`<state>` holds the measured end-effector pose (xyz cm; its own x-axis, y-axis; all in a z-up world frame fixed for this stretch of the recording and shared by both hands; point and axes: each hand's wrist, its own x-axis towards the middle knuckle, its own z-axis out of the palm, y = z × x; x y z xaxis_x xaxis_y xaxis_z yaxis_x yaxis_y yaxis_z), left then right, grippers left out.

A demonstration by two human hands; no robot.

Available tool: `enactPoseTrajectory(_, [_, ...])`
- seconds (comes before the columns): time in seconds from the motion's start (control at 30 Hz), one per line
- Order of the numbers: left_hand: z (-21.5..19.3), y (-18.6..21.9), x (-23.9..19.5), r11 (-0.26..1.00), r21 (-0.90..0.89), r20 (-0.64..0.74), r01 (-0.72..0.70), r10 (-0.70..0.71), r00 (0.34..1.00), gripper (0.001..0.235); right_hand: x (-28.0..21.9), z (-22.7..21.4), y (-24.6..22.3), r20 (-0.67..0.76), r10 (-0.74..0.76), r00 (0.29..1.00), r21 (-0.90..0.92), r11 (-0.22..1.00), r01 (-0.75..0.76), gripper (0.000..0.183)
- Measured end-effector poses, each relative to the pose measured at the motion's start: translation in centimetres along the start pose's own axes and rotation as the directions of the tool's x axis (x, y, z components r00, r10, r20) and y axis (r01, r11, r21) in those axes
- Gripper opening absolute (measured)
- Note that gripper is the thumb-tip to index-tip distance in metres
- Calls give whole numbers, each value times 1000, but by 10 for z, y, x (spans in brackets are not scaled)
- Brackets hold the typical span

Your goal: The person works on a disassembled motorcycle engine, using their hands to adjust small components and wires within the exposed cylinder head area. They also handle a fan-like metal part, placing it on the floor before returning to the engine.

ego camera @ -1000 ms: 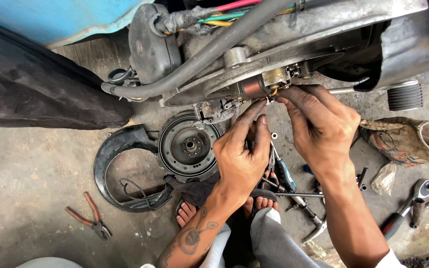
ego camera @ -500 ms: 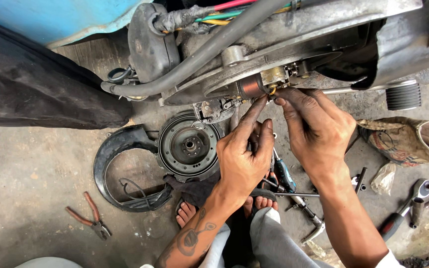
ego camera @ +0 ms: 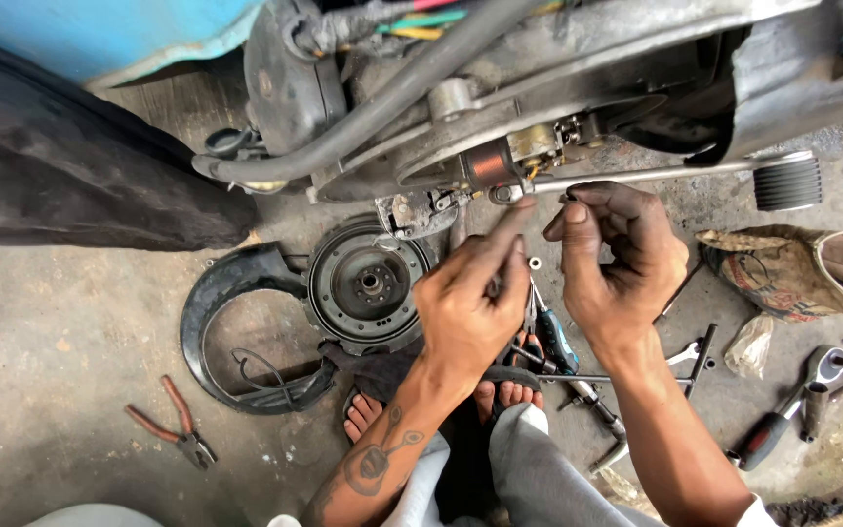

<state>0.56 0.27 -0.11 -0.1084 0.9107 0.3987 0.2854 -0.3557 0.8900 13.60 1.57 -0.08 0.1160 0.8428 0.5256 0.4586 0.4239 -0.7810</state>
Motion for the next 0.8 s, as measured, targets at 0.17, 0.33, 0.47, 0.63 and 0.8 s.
enactPoseTrajectory(0.17, [-20, -63, -38, 938, 279, 177, 204, -260, 949, 18, -61, 14, 27, 56, 207, 977, 110, 971, -212, 9])
enactPoseTrajectory(0.33, [-83, -116, -89, 651, 604, 404, 459, -747, 528, 39, -123, 59, 50, 501, 522, 690, -189, 844, -502, 13])
enactPoseTrajectory(0.47, [-124, -124, -132, 581, 699, 127, 416, -674, 728, 23, -163, 87, 50, 634, 462, 620, -257, 882, -394, 21])
enactPoseTrajectory(0.63, [-143, -126, -146, 637, 760, 133, 129, -347, 929, 26, -182, 108, 53, 625, 383, 680, -175, 918, -356, 18])
enactPoseTrajectory(0.8, [-133, -119, -152, 610, 788, 228, 89, -423, 877, 44, -186, 99, 67, 539, 588, 602, -310, 804, -507, 17])
